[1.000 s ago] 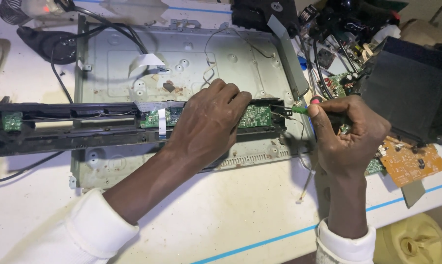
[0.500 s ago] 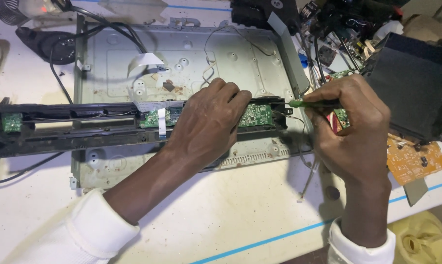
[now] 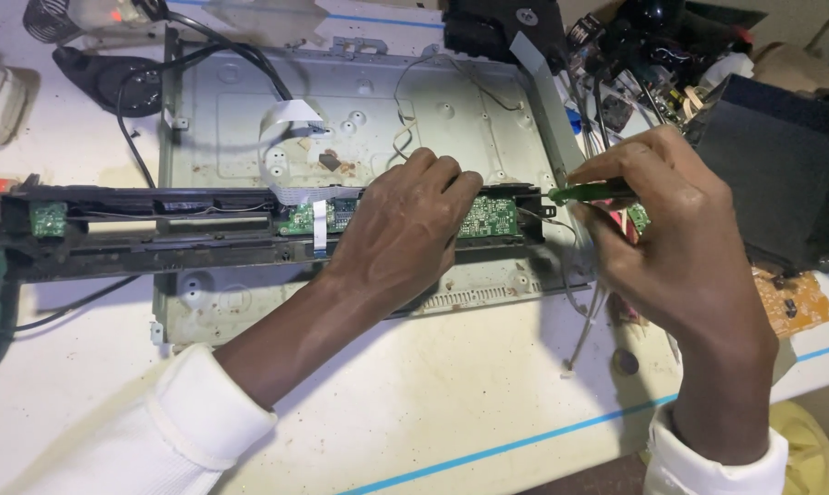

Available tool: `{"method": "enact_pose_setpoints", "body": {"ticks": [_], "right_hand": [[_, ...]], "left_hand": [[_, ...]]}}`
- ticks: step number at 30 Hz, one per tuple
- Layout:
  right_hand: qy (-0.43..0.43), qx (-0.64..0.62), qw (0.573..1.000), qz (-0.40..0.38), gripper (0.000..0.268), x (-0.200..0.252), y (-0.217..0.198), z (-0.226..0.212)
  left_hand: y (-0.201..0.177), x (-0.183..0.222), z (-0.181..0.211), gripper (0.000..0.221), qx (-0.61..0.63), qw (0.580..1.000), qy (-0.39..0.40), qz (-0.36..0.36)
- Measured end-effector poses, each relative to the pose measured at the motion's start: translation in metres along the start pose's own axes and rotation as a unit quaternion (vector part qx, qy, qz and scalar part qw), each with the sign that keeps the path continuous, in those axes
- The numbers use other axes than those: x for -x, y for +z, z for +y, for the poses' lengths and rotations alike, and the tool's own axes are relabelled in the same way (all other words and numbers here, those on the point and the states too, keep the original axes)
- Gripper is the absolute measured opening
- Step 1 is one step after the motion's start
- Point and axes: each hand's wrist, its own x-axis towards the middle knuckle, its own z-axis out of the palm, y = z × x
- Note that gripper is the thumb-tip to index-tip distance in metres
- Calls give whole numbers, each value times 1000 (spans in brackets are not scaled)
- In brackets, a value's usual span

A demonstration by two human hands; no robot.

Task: Removing a circuit board from a plastic housing using a screwdriver and hands on a repair bench.

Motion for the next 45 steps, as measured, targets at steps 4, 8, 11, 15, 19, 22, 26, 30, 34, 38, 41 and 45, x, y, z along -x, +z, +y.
{"method": "enact_pose_setpoints", "body": {"ticks": [4, 8, 11, 15, 19, 22, 26, 30, 34, 38, 41, 45], "right_hand": [[44, 58, 997, -3, 14, 3, 0, 8], [50, -52, 994, 79, 19, 17, 2, 12], [130, -140, 973, 129, 17, 21, 20, 19], [302, -149, 941, 19, 42, 11, 59, 5], [191, 11, 976, 105, 27, 13, 84, 13], [160, 116, 971, 134, 25, 12, 92, 20], [158, 95, 974, 129, 21, 10, 99, 15], [147, 87, 968, 181, 10, 10, 111, 21], [94, 99, 966, 222, 5, 11, 110, 22], [62, 19, 973, 222, 7, 13, 101, 20], [85, -126, 959, 239, 6, 13, 92, 9], [62, -235, 940, 238, 14, 14, 72, -25]], "left_hand": [[1, 0, 0, 25, 11, 1000, 1, 13], [3, 1, -1, 27, -2, 1000, -3, 2], [6, 1, -1, 29, 3, 1000, -1, 17], [-5, -2, 2, 52, 33, 998, 0, 62], [-8, -3, 3, 56, 75, 993, -11, 92], [-7, -4, 3, 55, 61, 995, -20, 76], [-13, -6, 4, 49, 85, 992, -29, 90], [-11, -5, 2, 54, 118, 989, -35, 82], [-9, -6, -2, 54, 133, 986, -33, 94], [-12, -10, -6, 51, 164, 982, -43, 83], [-30, -14, -2, 39, 185, 979, -44, 75], [-68, -21, 28, 17, 342, 915, -204, 68]]}}
